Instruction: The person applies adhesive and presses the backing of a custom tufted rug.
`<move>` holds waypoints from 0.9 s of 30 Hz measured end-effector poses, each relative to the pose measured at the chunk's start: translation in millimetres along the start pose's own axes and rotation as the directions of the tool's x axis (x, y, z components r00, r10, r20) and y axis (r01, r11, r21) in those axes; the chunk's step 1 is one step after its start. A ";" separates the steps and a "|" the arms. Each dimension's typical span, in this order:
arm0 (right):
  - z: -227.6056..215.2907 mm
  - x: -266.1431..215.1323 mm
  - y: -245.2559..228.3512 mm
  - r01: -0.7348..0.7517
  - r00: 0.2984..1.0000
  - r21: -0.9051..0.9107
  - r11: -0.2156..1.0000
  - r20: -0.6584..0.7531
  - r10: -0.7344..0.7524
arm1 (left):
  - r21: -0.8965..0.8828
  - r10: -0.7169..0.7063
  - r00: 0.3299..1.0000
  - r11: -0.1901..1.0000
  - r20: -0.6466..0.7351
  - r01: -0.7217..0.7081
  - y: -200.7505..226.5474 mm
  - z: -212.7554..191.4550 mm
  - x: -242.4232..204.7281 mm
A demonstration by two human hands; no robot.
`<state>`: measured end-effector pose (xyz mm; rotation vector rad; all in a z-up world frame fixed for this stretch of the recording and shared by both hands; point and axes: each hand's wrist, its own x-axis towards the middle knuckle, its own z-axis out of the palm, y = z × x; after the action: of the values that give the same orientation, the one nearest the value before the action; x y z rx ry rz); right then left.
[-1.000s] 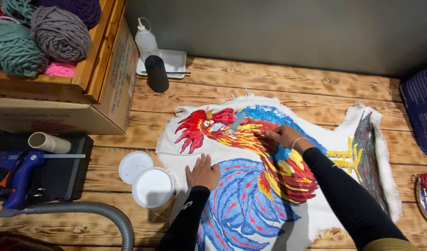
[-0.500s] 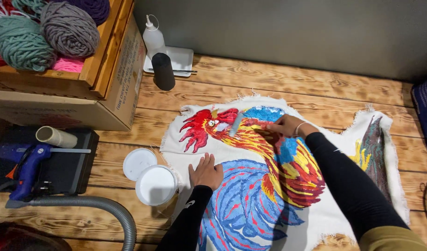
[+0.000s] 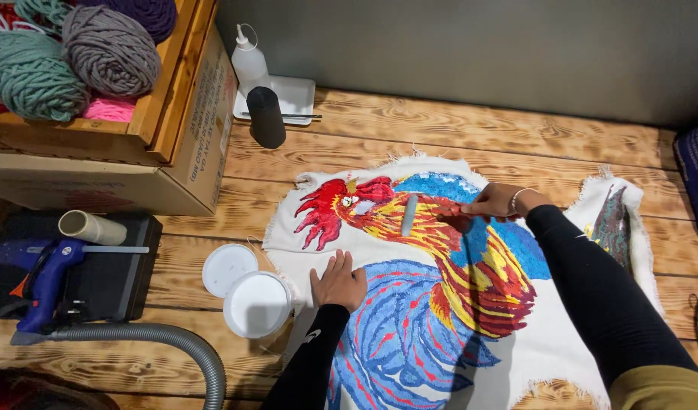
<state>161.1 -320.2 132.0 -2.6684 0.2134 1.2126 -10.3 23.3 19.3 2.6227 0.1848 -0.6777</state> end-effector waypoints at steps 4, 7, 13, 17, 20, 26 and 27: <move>10.5 3.6 -12.6 -0.018 1.000 0.054 0.998 0.003 0.018 | -0.017 -0.012 1.000 1.000 0.016 0.012 -1.5 5.3 4.1; 36.3 11.1 -33.2 0.134 0.986 0.057 0.989 -0.109 -0.127 | 0.008 0.000 1.000 1.000 0.010 0.000 2.4 5.1 1.9; 44.5 5.0 7.7 0.174 0.980 0.105 0.979 -0.118 -0.161 | -0.004 0.008 1.000 1.000 0.009 -0.008 -3.6 -1.0 0.2; 40.5 -22.2 36.7 0.030 0.999 0.084 0.996 -0.047 -0.026 | -0.066 0.068 0.997 0.995 -0.021 -0.070 -18.1 8.1 2.7; 63.2 -11.1 15.9 0.039 0.994 0.156 0.987 -0.108 -0.022 | -0.118 0.097 0.993 0.988 -0.066 -0.105 -27.6 14.4 3.8; 117.1 17.2 8.5 0.241 0.943 0.280 0.929 -0.294 -0.156 | -0.164 0.099 0.988 0.979 -0.118 -0.118 -34.6 18.6 -3.1; 123.4 18.9 20.0 0.261 0.940 0.305 0.916 -0.298 -0.169 | -0.190 0.095 0.988 0.975 -0.118 -0.116 -35.5 17.1 -7.1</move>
<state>79.4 -310.5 36.0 -2.4581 0.1448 0.6758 -32.0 47.7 -3.9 2.4604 0.1349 -0.4569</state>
